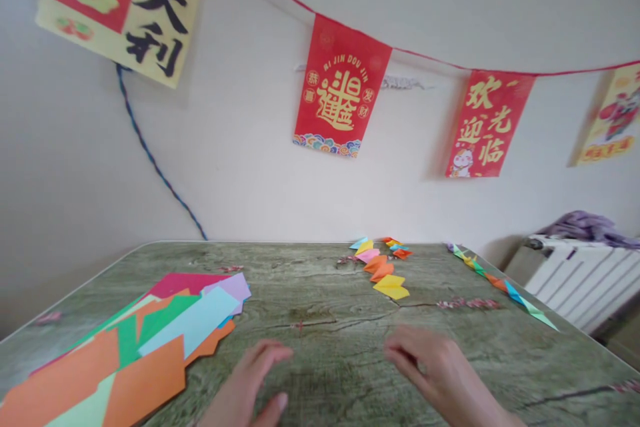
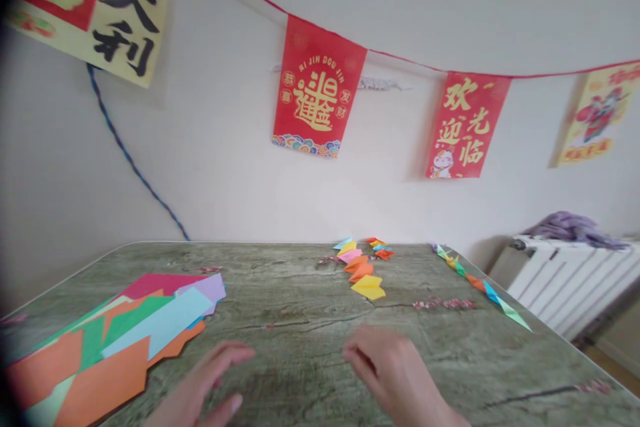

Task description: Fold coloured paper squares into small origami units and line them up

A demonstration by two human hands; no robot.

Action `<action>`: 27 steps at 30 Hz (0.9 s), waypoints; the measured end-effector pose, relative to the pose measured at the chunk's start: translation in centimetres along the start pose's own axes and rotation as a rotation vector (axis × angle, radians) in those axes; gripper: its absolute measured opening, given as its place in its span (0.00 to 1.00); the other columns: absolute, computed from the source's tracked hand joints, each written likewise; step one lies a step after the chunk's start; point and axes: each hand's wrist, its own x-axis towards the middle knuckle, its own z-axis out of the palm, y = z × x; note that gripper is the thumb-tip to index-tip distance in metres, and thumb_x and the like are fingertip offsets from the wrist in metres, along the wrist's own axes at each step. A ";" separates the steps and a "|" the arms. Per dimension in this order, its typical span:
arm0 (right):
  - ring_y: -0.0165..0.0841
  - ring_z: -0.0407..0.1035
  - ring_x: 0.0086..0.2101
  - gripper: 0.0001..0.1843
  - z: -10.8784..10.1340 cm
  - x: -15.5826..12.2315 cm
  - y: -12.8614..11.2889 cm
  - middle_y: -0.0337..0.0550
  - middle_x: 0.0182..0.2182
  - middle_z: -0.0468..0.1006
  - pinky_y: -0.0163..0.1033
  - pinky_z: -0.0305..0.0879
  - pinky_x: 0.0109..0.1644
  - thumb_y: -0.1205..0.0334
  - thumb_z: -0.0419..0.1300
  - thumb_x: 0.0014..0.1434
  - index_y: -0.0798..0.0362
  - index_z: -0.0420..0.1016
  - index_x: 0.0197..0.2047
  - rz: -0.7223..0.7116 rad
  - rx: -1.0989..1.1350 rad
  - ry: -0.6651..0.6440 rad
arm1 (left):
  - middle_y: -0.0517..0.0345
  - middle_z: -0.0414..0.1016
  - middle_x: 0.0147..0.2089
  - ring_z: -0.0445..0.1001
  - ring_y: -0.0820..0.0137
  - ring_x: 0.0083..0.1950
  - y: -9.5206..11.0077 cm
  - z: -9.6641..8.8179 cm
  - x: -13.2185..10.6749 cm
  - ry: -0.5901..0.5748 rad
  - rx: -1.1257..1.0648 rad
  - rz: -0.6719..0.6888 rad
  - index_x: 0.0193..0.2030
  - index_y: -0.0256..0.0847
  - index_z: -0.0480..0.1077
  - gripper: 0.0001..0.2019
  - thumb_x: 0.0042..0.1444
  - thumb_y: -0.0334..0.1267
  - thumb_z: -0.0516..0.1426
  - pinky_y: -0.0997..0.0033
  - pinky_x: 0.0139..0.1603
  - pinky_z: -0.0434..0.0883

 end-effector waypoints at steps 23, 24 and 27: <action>0.32 0.69 0.31 0.09 4.4 -1.3 0.3 0.37 0.30 0.75 0.32 0.60 0.35 0.68 0.55 0.58 0.51 0.76 0.36 0.319 0.324 -0.259 | 0.65 0.74 0.21 0.75 0.63 0.30 -11.7 -13.6 2.8 0.257 0.225 -0.381 0.24 0.46 0.64 0.17 0.39 0.56 0.59 0.70 0.34 0.71; 0.32 0.68 0.31 0.09 4.4 -1.3 0.3 0.37 0.30 0.75 0.33 0.60 0.35 0.68 0.55 0.58 0.51 0.76 0.36 0.321 0.329 -0.259 | 0.65 0.75 0.22 0.76 0.63 0.31 -11.2 -14.0 2.8 0.267 0.202 -0.387 0.25 0.45 0.65 0.18 0.39 0.58 0.59 0.70 0.34 0.71; 0.32 0.68 0.30 0.09 4.5 -1.3 0.5 0.37 0.29 0.75 0.33 0.59 0.35 0.68 0.54 0.58 0.51 0.76 0.36 0.323 0.346 -0.258 | 0.64 0.76 0.26 0.75 0.64 0.33 -9.2 -15.9 3.0 0.387 0.199 -0.410 0.31 0.43 0.69 0.19 0.42 0.58 0.58 0.72 0.35 0.69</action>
